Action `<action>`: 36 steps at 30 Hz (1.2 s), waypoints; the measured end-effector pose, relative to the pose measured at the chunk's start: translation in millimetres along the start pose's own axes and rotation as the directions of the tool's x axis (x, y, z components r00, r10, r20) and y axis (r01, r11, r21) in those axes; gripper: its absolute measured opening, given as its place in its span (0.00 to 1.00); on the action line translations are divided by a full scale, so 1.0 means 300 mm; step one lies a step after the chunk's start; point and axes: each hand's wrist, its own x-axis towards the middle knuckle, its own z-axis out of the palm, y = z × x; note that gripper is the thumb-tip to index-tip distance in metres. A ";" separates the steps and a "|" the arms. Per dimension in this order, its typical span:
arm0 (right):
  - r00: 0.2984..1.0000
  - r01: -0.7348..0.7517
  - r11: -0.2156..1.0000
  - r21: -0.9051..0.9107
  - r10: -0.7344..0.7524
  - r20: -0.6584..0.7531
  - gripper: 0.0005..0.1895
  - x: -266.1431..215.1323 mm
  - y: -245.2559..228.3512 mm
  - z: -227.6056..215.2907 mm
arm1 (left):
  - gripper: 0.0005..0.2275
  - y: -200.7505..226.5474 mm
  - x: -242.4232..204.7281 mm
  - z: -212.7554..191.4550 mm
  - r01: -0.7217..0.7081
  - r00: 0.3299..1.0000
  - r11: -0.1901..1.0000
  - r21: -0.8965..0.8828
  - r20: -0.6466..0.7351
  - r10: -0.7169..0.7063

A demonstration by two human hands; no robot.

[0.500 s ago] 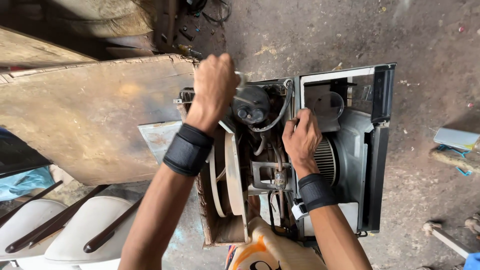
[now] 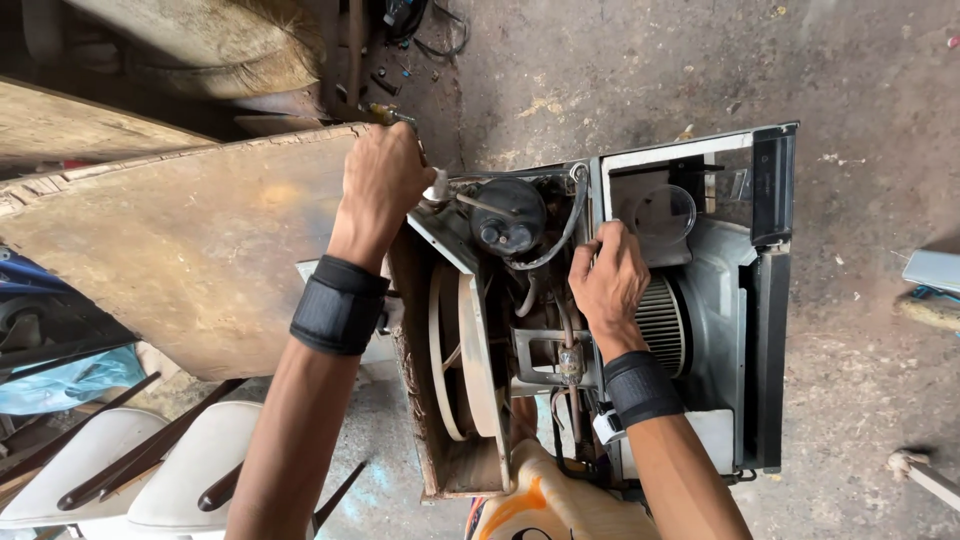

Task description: Cleaning the internal components of a disassembled window air conditioner unit using a small brush.

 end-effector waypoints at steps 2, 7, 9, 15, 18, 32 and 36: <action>1.000 0.002 1.000 0.000 -0.002 0.007 0.10 -0.006 0.021 0.020 | 0.09 0.024 -0.009 -0.059 0.045 0.997 0.989 -0.141 0.060 -0.037; 1.000 0.010 1.000 -0.006 -0.010 0.008 0.09 0.001 0.021 0.015 | 0.09 0.104 -0.051 -0.196 0.139 0.984 0.949 -0.282 0.144 -0.101; 1.000 0.013 1.000 0.014 -0.013 0.006 0.09 -0.008 0.022 0.017 | 0.10 0.096 -0.081 -0.173 0.073 0.993 0.946 -0.315 0.110 -0.040; 0.999 0.026 0.999 0.025 -0.025 -0.024 0.08 0.003 0.003 -0.002 | 0.06 0.032 -0.086 -0.020 -0.002 1.000 0.997 -0.083 0.004 0.002; 0.999 0.029 1.000 0.000 -0.029 -0.028 0.08 0.008 -0.007 -0.014 | 0.07 0.111 -0.106 -0.105 -0.188 0.981 0.951 -0.246 -0.100 0.168; 1.000 0.016 1.000 0.025 -0.016 -0.006 0.09 -0.002 0.020 0.012 | 0.07 0.226 0.062 0.124 -0.298 0.954 0.938 0.176 0.089 0.286; 1.000 0.025 0.999 0.037 -0.025 -0.006 0.09 -0.005 0.029 0.023 | 0.11 0.271 0.046 0.129 -0.379 0.921 0.905 0.194 -0.016 0.390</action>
